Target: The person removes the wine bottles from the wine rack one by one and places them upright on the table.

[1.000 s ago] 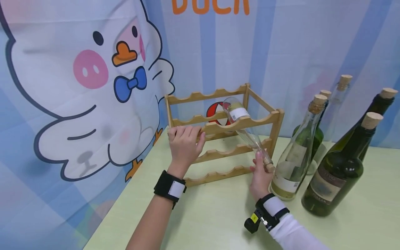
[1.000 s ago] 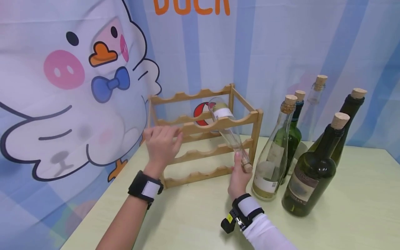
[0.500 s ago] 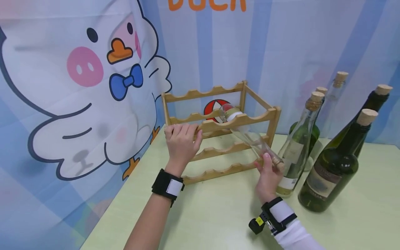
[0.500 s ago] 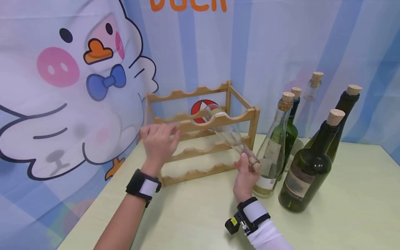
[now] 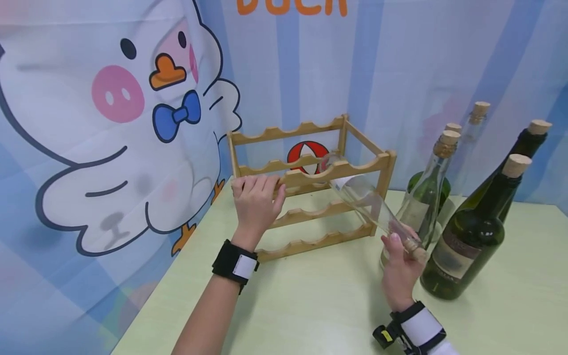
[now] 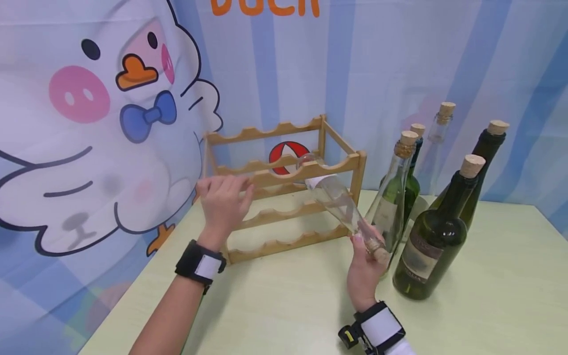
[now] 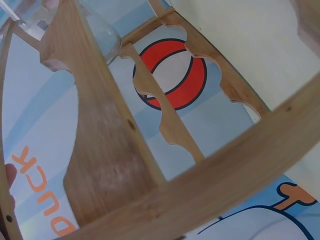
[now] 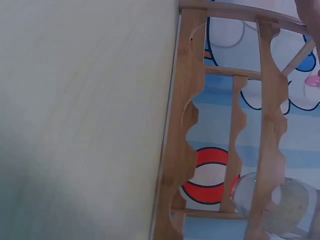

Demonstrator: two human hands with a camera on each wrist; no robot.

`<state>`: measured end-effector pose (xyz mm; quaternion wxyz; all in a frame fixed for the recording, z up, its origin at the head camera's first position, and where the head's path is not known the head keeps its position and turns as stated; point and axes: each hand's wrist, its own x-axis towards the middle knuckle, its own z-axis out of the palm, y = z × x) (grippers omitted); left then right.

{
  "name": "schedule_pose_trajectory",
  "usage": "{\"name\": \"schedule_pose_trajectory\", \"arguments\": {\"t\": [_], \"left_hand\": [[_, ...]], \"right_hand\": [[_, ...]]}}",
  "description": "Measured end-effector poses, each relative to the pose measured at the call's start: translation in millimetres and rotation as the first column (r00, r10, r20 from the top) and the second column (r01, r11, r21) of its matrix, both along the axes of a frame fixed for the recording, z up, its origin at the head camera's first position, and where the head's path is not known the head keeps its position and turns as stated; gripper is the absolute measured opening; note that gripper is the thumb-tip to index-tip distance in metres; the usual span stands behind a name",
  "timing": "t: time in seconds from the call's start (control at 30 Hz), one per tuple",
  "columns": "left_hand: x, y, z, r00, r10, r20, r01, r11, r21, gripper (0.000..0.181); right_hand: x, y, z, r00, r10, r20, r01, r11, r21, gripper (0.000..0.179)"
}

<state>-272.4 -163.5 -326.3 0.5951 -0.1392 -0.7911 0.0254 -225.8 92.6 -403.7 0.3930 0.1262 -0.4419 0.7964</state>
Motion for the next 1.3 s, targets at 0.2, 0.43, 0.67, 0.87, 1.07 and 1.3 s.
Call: {"name": "schedule_pose_trajectory", "arguments": {"t": [0.2, 0.43, 0.67, 0.87, 1.07, 1.3], "left_hand": [[4.6, 3.1, 4.2, 0.995, 0.003, 0.095, -0.004, 1.000, 0.012, 0.023], [20.9, 29.2, 1.6, 0.947, -0.182, 0.264, 0.181, 0.983, 0.031, 0.046], [30.9, 85.2, -12.1, 0.778, -0.508, 0.370, 0.533, 0.845, 0.041, 0.066], [34.5, 132.0, -12.5, 0.726, -0.547, 0.416, 0.615, 0.788, -0.036, 0.085], [44.4, 161.7, -7.6, 0.594, -0.659, 0.462, 0.729, 0.683, 0.037, 0.095], [64.0, 185.7, -32.9, 0.512, -0.701, 0.496, 0.589, 0.707, 0.391, 0.099]], "right_hand": [[18.2, 16.2, 19.2, 0.987, 0.015, -0.158, -0.007, 0.999, 0.053, 0.028], [36.7, 22.6, 43.1, 0.951, 0.061, -0.304, -0.034, 0.995, 0.094, 0.029], [52.5, 26.0, 68.5, 0.898, 0.135, -0.418, -0.095, 0.989, 0.115, 0.031], [69.3, 28.7, 101.2, 0.776, 0.256, -0.577, -0.279, 0.959, 0.050, 0.027], [76.5, 55.1, 128.4, 0.724, 0.489, -0.488, -0.438, 0.871, 0.222, 0.030], [56.8, 69.1, 145.7, 0.859, 0.507, -0.067, -0.435, 0.793, 0.426, 0.029]]}}
